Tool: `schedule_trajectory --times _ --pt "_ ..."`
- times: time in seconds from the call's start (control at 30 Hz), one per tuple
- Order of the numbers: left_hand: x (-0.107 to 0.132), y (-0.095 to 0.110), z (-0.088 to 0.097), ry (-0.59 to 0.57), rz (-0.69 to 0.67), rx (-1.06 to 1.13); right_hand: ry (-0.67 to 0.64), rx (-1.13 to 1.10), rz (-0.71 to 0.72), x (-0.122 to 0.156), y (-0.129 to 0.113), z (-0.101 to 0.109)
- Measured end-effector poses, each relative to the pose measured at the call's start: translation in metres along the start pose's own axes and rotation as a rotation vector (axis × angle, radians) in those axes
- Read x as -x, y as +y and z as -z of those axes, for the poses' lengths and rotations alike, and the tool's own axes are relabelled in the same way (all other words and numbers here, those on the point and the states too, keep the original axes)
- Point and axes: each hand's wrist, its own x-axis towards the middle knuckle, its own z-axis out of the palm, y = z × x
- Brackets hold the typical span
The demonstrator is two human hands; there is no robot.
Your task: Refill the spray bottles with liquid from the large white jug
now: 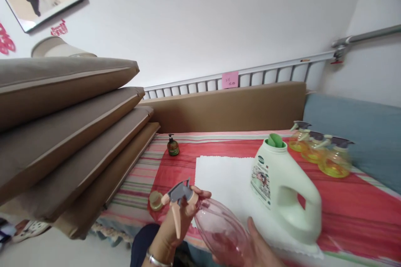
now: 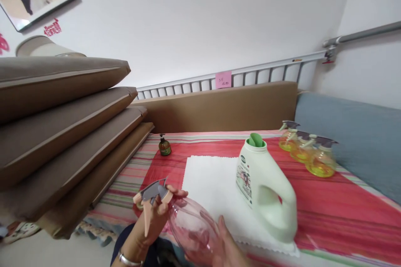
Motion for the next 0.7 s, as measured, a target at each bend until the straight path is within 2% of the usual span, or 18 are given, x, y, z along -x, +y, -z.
schedule_trajectory --times 0.1,0.23,0.3,0.43,0.47,0.5,0.53,0.67,0.7 --pt "0.009 0.010 -0.014 -0.006 0.035 -0.110 -0.062 -0.165 -0.067 -0.005 0.003 -0.018" --pt "0.011 0.016 -0.028 -0.034 0.000 -0.225 -0.041 -0.218 -0.033 -0.002 0.012 -0.012" --pt "0.008 0.009 -0.033 -0.017 -0.048 -0.173 0.042 -0.171 0.108 -0.004 0.017 -0.005" --pt "-0.002 -0.014 -0.043 0.181 -0.055 0.026 0.309 0.071 0.615 -0.007 0.023 0.001" --pt "-0.004 -0.018 -0.046 0.229 -0.046 0.063 0.340 0.115 0.718 -0.005 0.022 0.000" --pt "-0.006 -0.020 -0.049 0.267 -0.046 0.083 0.353 0.123 0.758 -0.003 0.021 -0.001" --pt "-0.007 -0.021 -0.051 0.292 -0.054 0.084 0.341 0.095 0.718 0.001 0.019 -0.002" --pt "-0.006 -0.016 -0.055 0.274 -0.123 -0.009 0.110 -0.087 0.146 0.013 0.012 -0.005" --pt "-0.005 -0.013 -0.055 0.262 -0.133 -0.024 0.065 -0.079 0.085 0.013 0.012 -0.005"
